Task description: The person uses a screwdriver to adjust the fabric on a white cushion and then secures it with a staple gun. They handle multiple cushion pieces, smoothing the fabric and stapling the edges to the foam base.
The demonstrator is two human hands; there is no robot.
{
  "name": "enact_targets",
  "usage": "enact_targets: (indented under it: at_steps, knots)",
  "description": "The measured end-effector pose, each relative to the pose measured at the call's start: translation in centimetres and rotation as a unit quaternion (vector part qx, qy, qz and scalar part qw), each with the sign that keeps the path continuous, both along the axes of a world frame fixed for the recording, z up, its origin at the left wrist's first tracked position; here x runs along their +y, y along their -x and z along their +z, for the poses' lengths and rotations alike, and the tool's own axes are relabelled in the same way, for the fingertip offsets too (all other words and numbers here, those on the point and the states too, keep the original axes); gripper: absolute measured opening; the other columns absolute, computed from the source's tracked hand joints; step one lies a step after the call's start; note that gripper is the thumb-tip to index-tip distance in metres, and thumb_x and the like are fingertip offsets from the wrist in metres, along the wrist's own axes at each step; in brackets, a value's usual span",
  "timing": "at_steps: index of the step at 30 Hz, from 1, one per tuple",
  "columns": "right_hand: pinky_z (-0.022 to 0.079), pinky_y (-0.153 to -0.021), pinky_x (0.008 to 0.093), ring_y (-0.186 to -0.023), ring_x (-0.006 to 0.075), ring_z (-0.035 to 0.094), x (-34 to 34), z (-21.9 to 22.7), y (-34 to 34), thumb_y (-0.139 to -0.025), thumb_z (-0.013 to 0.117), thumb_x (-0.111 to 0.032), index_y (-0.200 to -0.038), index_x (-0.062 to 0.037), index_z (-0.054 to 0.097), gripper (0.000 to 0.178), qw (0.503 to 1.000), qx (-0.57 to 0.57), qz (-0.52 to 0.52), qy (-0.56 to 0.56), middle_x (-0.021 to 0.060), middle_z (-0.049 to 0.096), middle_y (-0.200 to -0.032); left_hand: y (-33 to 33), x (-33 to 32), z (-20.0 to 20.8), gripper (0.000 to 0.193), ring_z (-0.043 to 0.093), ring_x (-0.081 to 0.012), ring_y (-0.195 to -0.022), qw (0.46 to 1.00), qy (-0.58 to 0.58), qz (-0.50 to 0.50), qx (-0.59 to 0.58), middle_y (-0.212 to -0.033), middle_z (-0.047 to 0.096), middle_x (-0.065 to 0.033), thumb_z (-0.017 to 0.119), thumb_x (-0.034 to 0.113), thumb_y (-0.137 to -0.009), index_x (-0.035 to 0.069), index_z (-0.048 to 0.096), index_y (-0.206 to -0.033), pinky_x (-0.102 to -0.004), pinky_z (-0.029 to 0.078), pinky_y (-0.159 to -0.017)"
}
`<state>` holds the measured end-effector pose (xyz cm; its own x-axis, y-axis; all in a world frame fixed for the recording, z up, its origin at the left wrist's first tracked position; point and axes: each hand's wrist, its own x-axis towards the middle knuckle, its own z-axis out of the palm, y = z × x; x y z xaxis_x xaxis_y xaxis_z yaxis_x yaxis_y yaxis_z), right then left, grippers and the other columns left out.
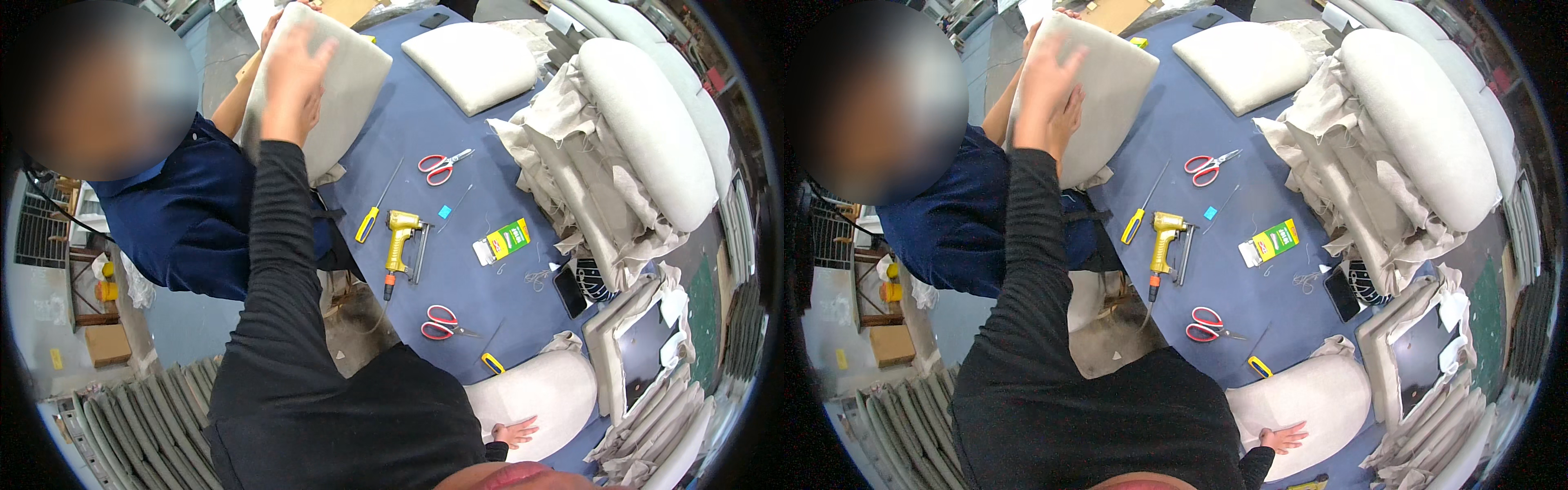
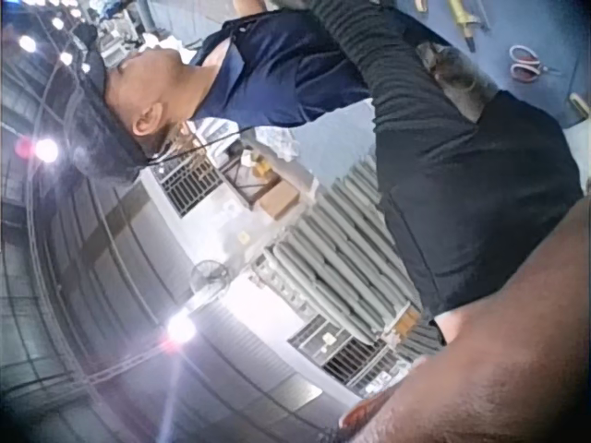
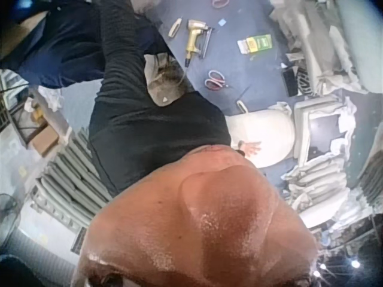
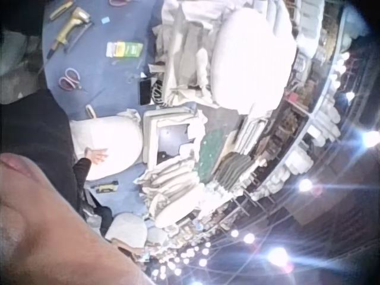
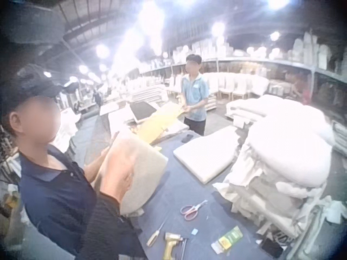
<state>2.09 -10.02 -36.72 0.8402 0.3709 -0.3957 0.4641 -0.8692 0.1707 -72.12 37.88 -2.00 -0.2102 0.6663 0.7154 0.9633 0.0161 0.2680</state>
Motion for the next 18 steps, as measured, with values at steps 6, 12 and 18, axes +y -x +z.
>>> enact_targets:
  at_steps: [6,12,18]
  knots:
    - [0.007,-0.125,0.0729,-0.165,0.0467,-0.007,-0.3,0.3,0.2,-0.057,0.072,0.001,-0.171,-0.0416,-0.007,0.145,1.000,0.008,-0.004,-0.005,0.0082,-0.014,-0.181,-14.0,-4.5,-20.5,0.065,0.066,-0.0419,-0.127,0.851,0.492,-0.159,-0.091,-0.140,0.067,-0.0230,0.069,0.054,-0.095,0.009,0.065,-0.142,-0.0491,0.052,-0.110]
    - [0.011,-0.125,0.0742,-0.165,0.0471,-0.005,-1.2,-0.2,-1.1,-0.056,0.078,-0.001,-0.171,-0.0420,-0.007,0.149,1.000,-0.005,-0.006,0.012,0.0089,-0.013,-0.181,-26.8,-11.8,-32.1,0.105,0.016,-0.0668,-0.154,0.756,0.653,-0.038,-0.036,-0.172,0.004,-0.0401,0.068,0.065,-0.093,0.017,0.019,-0.173,-0.0680,0.017,-0.126]
    - [0.013,-0.124,0.0736,-0.165,0.0471,-0.004,0.3,0.0,-0.5,-0.057,0.080,-0.001,-0.170,-0.0432,-0.010,0.151,0.999,-0.016,-0.005,0.040,0.0071,-0.015,-0.181,-26.2,-9.7,-30.8,0.099,0.024,-0.0609,-0.155,0.726,0.685,-0.041,-0.055,-0.165,0.031,-0.0405,0.068,0.059,-0.095,0.013,0.025,-0.170,-0.0700,0.021,-0.124]
